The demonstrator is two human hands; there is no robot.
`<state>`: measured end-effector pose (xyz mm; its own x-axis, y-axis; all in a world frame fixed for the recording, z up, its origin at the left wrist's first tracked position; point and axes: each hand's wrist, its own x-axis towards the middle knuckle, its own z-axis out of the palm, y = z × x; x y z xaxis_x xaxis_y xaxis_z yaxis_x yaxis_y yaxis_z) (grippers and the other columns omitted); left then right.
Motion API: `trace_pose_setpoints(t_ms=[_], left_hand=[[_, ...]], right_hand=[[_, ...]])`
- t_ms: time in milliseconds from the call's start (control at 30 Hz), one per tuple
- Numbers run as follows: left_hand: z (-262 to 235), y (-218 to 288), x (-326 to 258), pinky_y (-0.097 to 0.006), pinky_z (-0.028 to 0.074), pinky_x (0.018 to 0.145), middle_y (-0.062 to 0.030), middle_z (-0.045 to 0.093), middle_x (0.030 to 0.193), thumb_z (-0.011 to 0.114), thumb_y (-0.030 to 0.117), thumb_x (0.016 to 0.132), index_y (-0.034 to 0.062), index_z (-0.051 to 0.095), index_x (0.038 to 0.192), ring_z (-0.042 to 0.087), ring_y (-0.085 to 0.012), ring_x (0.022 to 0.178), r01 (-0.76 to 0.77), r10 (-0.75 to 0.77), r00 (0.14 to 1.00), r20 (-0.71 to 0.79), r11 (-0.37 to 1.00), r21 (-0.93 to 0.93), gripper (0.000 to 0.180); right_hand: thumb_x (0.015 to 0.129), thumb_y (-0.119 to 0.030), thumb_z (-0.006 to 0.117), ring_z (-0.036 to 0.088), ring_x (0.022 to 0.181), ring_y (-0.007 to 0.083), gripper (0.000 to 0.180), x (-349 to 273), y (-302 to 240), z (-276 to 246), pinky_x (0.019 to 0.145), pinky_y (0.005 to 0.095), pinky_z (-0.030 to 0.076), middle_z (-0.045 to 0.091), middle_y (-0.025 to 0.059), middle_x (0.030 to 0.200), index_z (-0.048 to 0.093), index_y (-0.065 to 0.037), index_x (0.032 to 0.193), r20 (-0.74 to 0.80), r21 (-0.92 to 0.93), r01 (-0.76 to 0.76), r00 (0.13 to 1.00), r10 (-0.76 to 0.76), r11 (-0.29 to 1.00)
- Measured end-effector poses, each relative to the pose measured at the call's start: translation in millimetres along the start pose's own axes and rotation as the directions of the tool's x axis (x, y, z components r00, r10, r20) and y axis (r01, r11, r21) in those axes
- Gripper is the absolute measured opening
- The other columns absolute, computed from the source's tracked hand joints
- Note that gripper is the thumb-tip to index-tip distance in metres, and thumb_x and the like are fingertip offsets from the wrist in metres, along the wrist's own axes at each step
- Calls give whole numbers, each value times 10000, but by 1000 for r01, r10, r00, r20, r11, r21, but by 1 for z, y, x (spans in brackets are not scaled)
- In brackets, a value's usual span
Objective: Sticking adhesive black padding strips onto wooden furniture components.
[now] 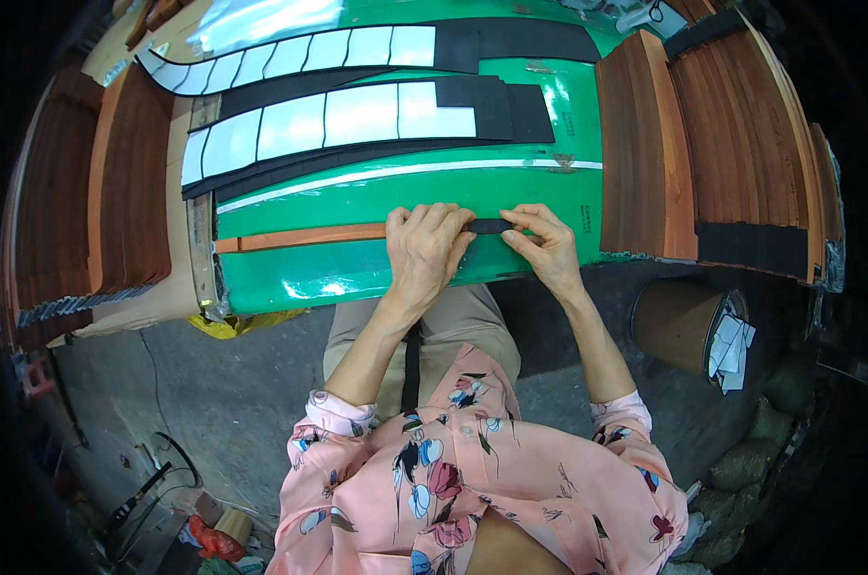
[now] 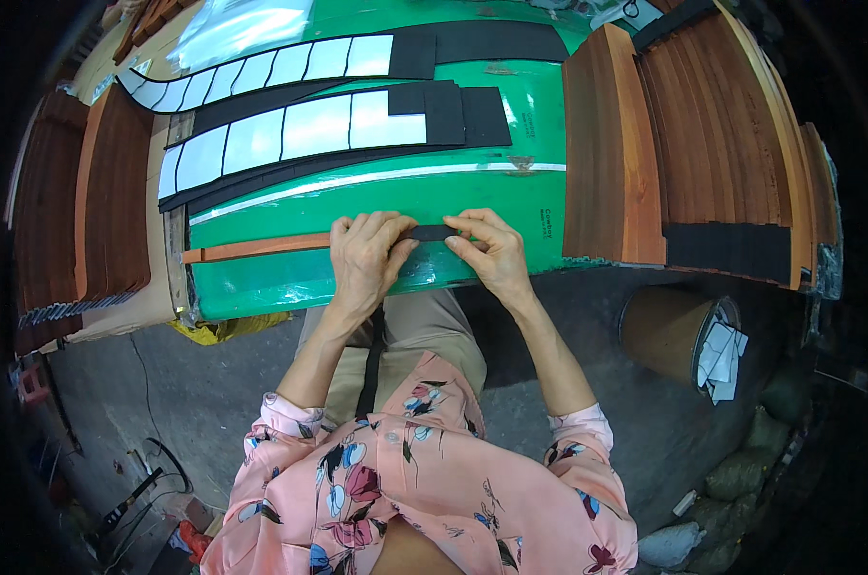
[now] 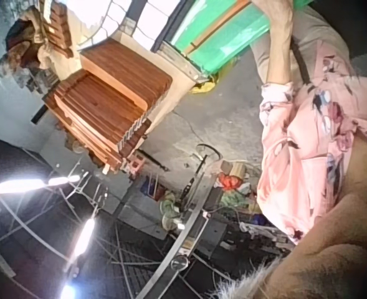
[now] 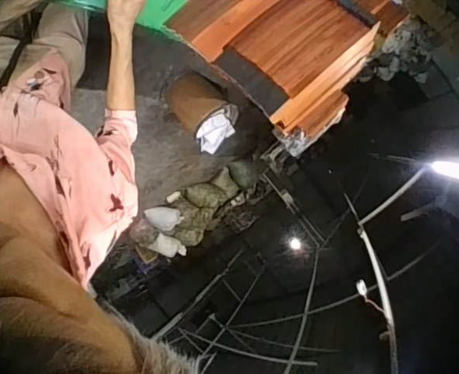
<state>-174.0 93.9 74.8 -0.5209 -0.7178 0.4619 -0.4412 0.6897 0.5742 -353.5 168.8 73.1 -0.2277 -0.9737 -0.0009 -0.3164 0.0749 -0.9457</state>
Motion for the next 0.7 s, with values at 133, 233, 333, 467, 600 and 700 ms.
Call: trace_pose_setpoints(t_ms=[133,233,333,467,600,700], left_hand=[[3,-2,-2,-326,336,712,-8,631,855,723,118,690,95,633,930,574,-166,771,-4,3,999,-45,1000,-25,257],[3,-5,-4,-324,342,712,-15,643,865,726,103,682,94,640,921,587,-165,770,12,-15,999,-48,997,-78,254],[3,-8,-4,-324,344,706,-16,648,883,726,94,677,94,646,902,590,-162,766,-43,34,991,-129,997,-67,239],[5,-6,-4,-326,344,700,-8,647,898,718,87,678,103,655,905,590,-155,777,-72,67,988,-137,997,-31,236],[11,-4,-6,-331,340,694,8,635,894,684,82,693,124,658,916,582,-154,767,-130,137,983,-123,990,62,228],[10,-8,-7,-333,343,678,19,629,888,633,96,688,137,661,927,579,-151,765,-187,202,971,-128,975,118,244]], right_hand=[[810,-13,653,548,855,83,327,-6,7,3,714,194,478,564,44,1052,617,-19,1135,0,388,-208,974,225,898],[821,-23,650,547,862,82,310,-6,4,4,750,207,468,564,44,1066,612,-11,1128,-5,294,-130,990,138,947],[822,-34,655,541,864,77,268,-5,9,6,737,209,458,567,44,1069,627,-5,1086,-33,160,-94,994,100,983],[807,-82,676,566,780,83,228,-4,14,11,646,211,471,617,43,999,663,-42,1031,-119,123,-7,993,22,992],[812,-80,671,541,753,65,223,-6,14,9,645,199,450,608,36,984,646,-29,1028,-137,56,-3,991,10,998],[842,-72,640,495,725,36,291,-4,4,15,648,186,425,575,22,982,561,-12,1116,-81,361,-202,966,246,911]])
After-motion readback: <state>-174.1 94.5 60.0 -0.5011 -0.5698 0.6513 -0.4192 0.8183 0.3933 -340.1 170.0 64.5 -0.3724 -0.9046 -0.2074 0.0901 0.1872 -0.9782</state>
